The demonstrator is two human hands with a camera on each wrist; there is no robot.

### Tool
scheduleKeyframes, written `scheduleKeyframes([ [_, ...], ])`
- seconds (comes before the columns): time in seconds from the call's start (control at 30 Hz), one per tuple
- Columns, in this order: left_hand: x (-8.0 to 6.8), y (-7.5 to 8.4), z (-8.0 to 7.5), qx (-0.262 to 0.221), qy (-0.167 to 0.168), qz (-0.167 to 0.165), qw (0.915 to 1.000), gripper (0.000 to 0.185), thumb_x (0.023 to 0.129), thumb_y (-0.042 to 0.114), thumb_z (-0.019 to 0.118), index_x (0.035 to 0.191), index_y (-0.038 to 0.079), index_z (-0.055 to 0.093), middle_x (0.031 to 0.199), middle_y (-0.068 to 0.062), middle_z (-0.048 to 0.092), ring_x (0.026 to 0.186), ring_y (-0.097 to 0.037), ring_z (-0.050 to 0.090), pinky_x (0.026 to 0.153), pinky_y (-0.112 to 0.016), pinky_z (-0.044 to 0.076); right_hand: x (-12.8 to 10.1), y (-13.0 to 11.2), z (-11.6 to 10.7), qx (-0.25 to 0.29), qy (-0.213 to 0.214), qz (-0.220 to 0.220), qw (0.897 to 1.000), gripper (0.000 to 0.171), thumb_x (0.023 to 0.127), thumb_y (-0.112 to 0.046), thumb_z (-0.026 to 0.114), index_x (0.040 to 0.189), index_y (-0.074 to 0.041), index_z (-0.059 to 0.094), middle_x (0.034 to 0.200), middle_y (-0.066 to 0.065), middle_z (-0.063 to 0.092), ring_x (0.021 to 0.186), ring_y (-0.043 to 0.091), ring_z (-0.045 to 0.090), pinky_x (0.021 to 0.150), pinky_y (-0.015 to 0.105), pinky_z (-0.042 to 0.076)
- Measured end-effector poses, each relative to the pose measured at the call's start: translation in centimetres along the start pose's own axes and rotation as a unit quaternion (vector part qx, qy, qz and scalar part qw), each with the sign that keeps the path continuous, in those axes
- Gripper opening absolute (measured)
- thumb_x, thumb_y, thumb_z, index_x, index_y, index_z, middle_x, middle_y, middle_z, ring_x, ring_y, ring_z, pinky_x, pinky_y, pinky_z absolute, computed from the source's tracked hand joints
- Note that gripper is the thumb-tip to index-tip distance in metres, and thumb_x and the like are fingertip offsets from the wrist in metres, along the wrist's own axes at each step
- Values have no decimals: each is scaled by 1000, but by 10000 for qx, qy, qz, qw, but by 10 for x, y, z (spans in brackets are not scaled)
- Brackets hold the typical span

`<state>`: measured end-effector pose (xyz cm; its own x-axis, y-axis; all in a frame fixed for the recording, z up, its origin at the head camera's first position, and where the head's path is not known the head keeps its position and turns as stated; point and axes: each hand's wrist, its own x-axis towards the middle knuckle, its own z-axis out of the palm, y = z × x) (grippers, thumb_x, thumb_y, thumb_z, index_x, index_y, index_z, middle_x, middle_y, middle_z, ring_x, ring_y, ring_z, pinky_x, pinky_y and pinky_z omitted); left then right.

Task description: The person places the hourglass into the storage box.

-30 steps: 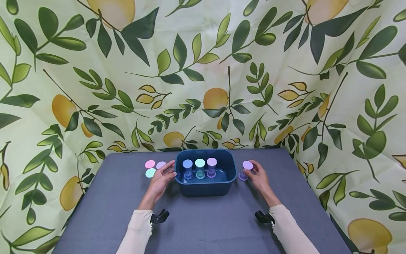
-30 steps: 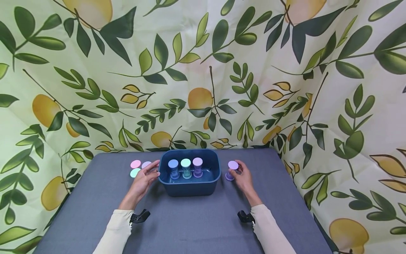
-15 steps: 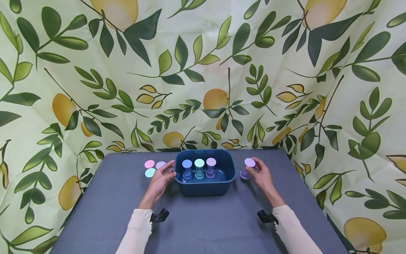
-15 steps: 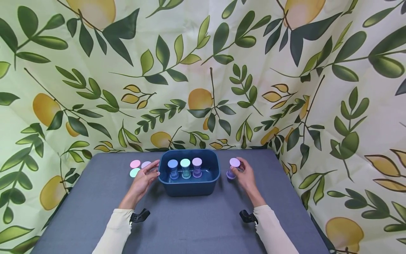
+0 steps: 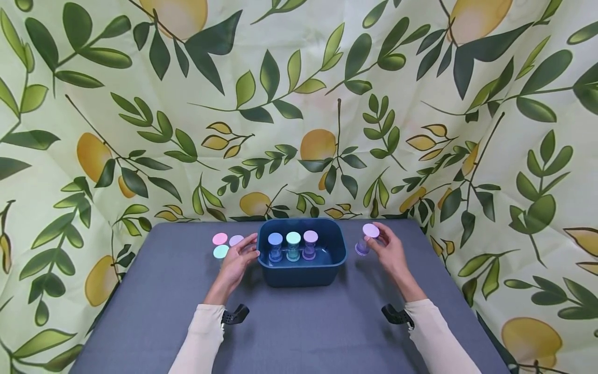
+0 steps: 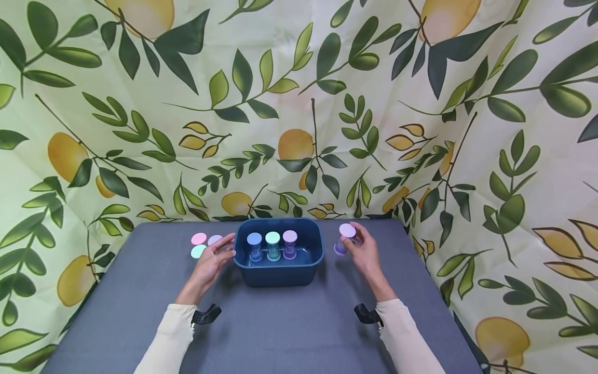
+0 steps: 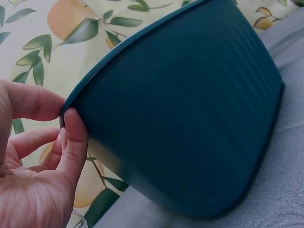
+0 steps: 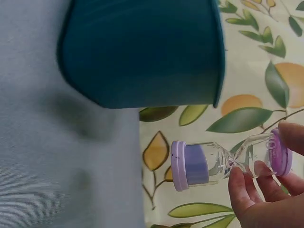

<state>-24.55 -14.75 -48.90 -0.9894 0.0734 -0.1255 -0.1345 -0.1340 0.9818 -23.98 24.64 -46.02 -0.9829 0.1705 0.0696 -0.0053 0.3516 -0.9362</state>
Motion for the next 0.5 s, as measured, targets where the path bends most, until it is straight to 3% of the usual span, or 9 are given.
scheduleKeyframes([
  [0.5, 3, -1, -1, -93, -71, 43, 9999, 57, 92, -7, 53, 147, 2, 42, 144, -20, 41, 125, -29, 46, 83, -12, 50, -3, -33, -2, 195, 31, -432, 9989, 58, 93, -20, 66, 145, -7, 43, 147, 16, 46, 135, 31, 46, 113, 45, 36],
])
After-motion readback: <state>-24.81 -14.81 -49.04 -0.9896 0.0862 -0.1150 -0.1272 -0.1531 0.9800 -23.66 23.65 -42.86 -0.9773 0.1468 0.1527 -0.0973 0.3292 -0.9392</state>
